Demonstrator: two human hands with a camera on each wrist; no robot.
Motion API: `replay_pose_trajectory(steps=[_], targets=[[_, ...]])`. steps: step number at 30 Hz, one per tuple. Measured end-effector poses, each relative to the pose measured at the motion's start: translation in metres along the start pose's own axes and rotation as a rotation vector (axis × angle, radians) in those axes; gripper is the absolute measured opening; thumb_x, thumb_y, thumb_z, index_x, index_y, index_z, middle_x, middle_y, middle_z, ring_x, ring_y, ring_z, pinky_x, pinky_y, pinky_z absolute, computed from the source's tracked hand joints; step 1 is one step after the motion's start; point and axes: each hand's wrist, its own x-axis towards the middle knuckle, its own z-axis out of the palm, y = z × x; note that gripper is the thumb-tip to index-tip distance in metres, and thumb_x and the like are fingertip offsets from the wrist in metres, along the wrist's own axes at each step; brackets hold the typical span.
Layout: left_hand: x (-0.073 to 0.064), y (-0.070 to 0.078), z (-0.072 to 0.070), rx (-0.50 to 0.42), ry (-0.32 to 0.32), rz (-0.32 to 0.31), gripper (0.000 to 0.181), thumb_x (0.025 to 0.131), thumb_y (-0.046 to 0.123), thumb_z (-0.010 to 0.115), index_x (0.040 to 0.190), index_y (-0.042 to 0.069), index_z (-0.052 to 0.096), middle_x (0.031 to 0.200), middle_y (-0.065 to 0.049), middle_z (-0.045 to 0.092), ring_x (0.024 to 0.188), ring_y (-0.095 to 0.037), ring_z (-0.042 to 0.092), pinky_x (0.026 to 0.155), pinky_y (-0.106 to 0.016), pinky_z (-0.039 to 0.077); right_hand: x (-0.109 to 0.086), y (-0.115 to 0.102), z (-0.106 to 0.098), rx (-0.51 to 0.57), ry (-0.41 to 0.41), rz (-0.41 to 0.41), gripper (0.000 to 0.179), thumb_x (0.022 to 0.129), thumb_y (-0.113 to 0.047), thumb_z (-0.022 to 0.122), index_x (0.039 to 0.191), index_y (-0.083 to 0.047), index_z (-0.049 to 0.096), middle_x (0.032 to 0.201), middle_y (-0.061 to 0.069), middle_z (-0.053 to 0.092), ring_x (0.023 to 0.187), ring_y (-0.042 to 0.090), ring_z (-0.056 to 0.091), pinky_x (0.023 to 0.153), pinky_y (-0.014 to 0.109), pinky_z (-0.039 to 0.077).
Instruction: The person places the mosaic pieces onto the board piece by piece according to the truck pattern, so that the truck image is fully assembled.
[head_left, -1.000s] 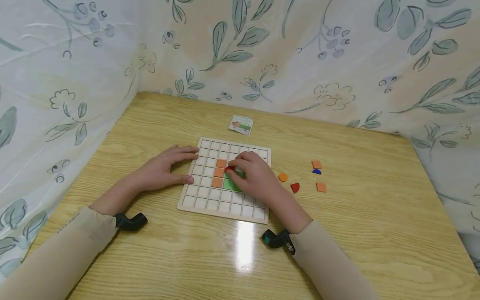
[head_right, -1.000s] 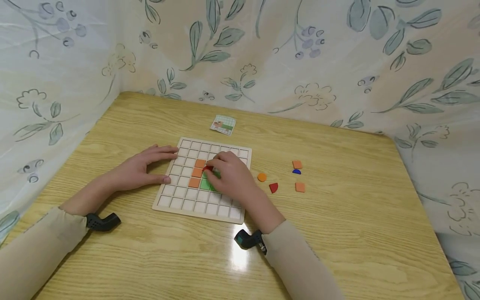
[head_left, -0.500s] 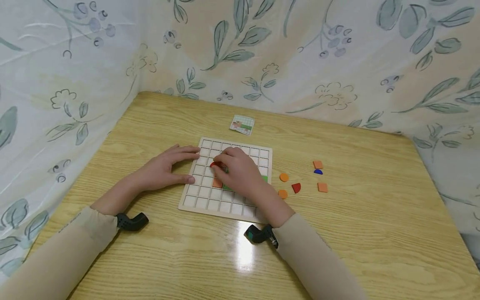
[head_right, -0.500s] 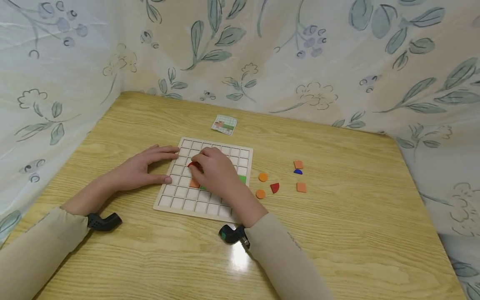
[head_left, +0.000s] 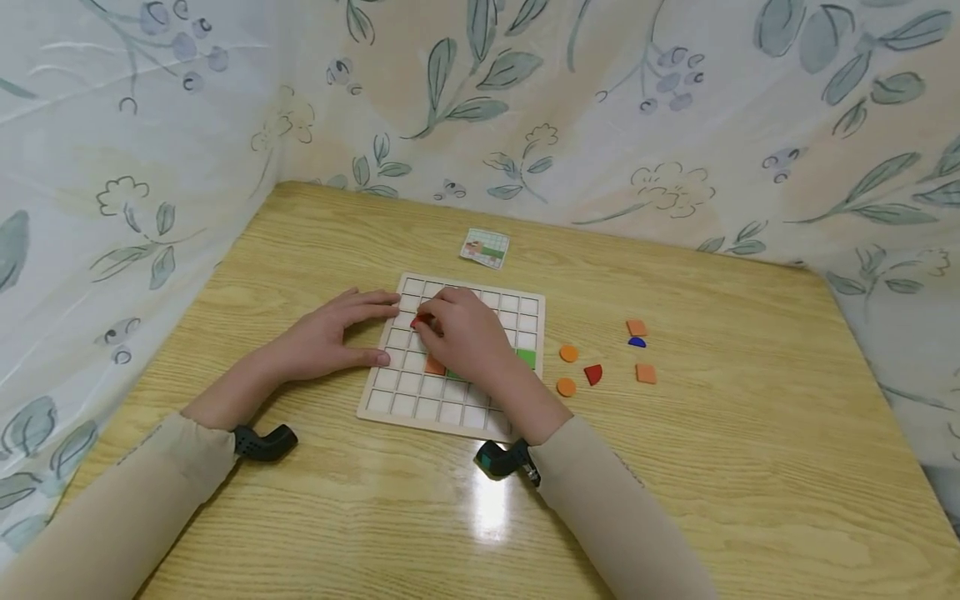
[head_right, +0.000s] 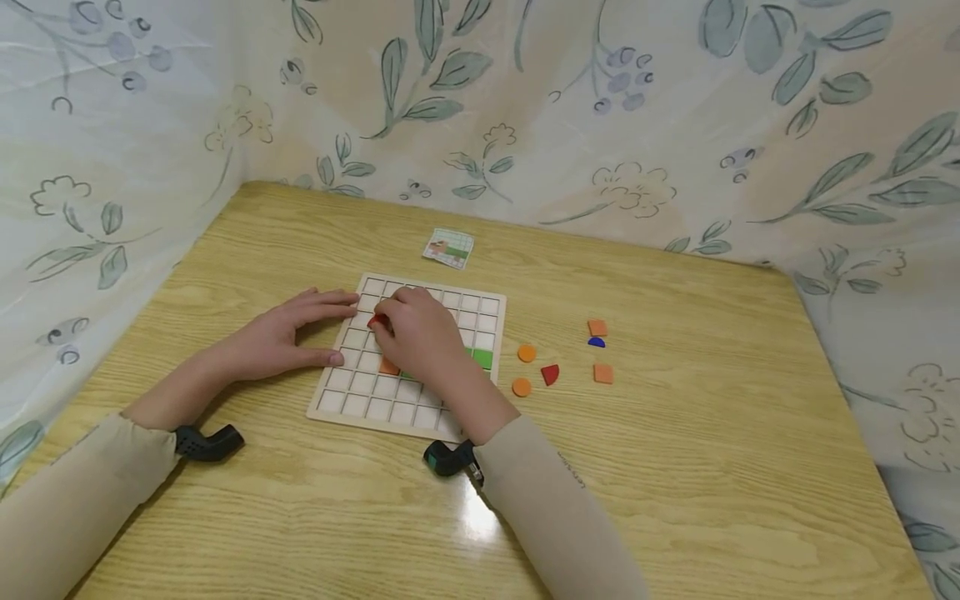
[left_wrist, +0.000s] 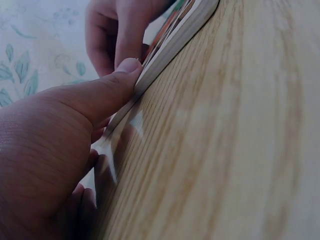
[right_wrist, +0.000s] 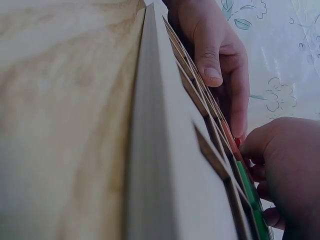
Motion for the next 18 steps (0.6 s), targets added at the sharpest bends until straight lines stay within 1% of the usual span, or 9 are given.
replay_pose_trajectory(steps=[5, 8, 13, 18], targets=[[0.0007, 0.0008, -0.0005, -0.011, -0.009, 0.004, 0.074, 0.096, 0.041, 0.086, 0.159, 0.012, 0.059, 0.174, -0.001, 0.041, 0.166, -0.038, 0.019, 0.135, -0.059, 0.011, -0.0025, 0.0009, -0.0019, 0.012, 0.015, -0.016, 0.014, 0.104, -0.02, 0.074, 0.11, -0.012, 0.083, 0.105, 0.002, 0.07, 0.105, 0.024, 0.064, 0.088, 0.035, 0.059], [0.0011, 0.0011, -0.0004, -0.013, -0.009, -0.002, 0.075, 0.096, 0.041, 0.087, 0.159, 0.013, 0.059, 0.174, 0.0, 0.041, 0.166, -0.037, 0.019, 0.135, -0.059, 0.011, -0.0043, 0.0021, -0.0023, 0.034, 0.03, -0.031, 0.012, 0.101, -0.016, 0.074, 0.107, -0.011, 0.083, 0.102, 0.003, 0.067, 0.1, 0.025, 0.062, 0.085, 0.035, 0.057], [0.0011, 0.0003, -0.0005, -0.01, -0.002, -0.009, 0.075, 0.095, 0.041, 0.087, 0.159, 0.015, 0.059, 0.174, 0.004, 0.04, 0.166, -0.033, 0.02, 0.135, -0.057, 0.011, -0.0045, 0.0045, -0.0006, 0.048, 0.036, -0.051, 0.011, 0.101, -0.016, 0.074, 0.107, -0.013, 0.083, 0.103, 0.002, 0.067, 0.099, 0.023, 0.061, 0.084, 0.033, 0.055], [0.0014, 0.0004, 0.0, -0.009, -0.001, -0.014, 0.075, 0.095, 0.042, 0.087, 0.159, 0.015, 0.059, 0.174, 0.004, 0.04, 0.166, -0.034, 0.02, 0.135, -0.057, 0.011, -0.004, 0.0056, -0.0008, 0.058, 0.031, -0.051, 0.012, 0.101, -0.016, 0.074, 0.108, -0.013, 0.083, 0.103, 0.001, 0.067, 0.099, 0.022, 0.061, 0.084, 0.032, 0.055]])
